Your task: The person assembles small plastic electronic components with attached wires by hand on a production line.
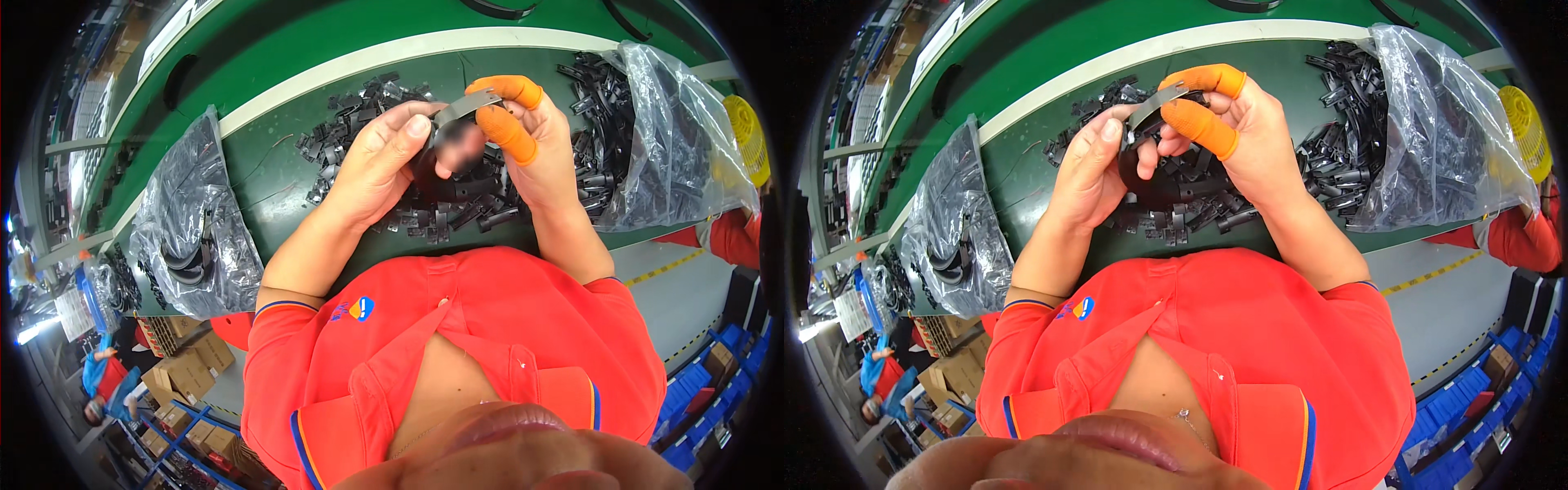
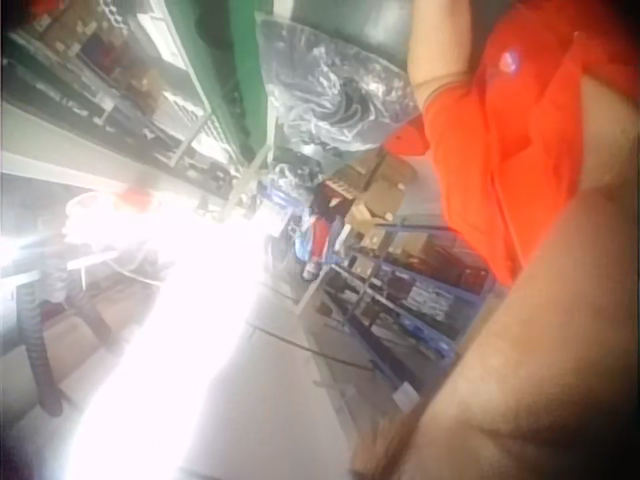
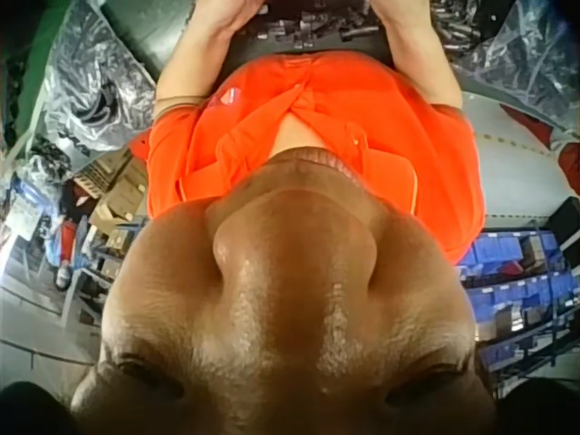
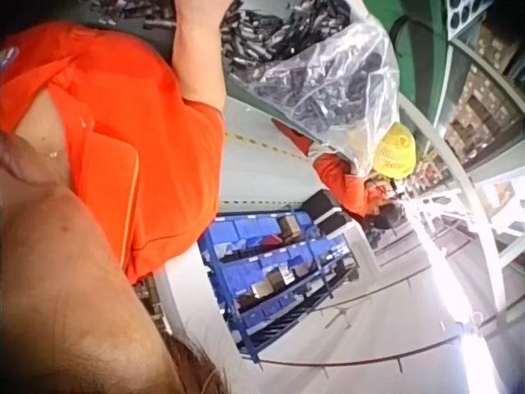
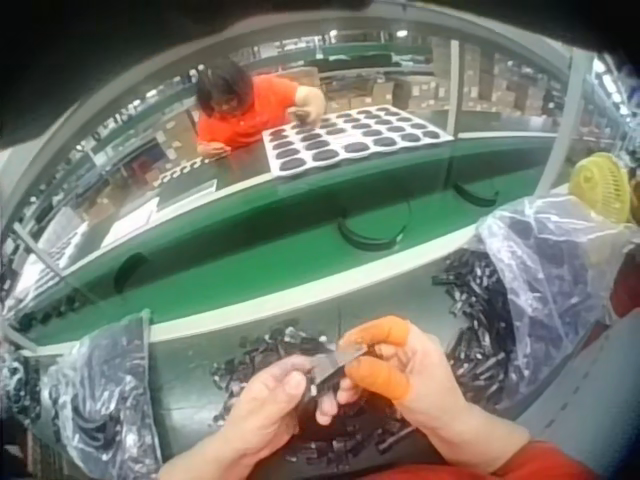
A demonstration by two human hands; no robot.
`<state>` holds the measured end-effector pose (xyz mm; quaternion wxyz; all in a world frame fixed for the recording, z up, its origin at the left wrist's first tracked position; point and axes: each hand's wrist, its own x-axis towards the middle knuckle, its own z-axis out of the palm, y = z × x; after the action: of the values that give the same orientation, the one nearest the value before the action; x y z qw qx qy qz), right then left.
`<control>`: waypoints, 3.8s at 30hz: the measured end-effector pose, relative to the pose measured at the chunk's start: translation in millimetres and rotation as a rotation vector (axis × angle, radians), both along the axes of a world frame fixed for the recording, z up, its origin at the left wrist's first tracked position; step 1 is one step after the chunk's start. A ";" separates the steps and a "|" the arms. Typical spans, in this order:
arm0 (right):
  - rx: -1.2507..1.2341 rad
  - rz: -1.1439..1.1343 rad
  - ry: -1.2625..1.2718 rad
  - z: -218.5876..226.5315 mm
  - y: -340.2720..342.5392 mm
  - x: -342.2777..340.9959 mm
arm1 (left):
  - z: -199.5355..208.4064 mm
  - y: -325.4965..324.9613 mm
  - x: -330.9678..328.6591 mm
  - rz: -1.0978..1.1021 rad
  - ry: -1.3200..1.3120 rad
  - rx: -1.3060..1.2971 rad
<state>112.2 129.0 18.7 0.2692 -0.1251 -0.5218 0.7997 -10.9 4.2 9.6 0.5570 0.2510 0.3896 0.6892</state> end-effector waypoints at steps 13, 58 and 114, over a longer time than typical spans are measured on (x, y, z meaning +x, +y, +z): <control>-0.045 -0.026 -0.046 -8.9 4.7 8.2 | 3.0 -1.5 4.5 -0.048 -0.039 -0.057; 0.211 -0.093 -0.272 5.9 -13.0 17.1 | 2.7 -2.6 7.8 0.050 1.189 0.182; 0.745 -0.102 -0.595 -54.1 40.7 6.3 | -3.4 9.2 -2.3 0.244 0.424 0.187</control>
<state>118.4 169.7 -35.4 0.1734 -0.2690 -0.8206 0.4735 -13.3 13.4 6.3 0.3500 0.3915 0.4596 0.7162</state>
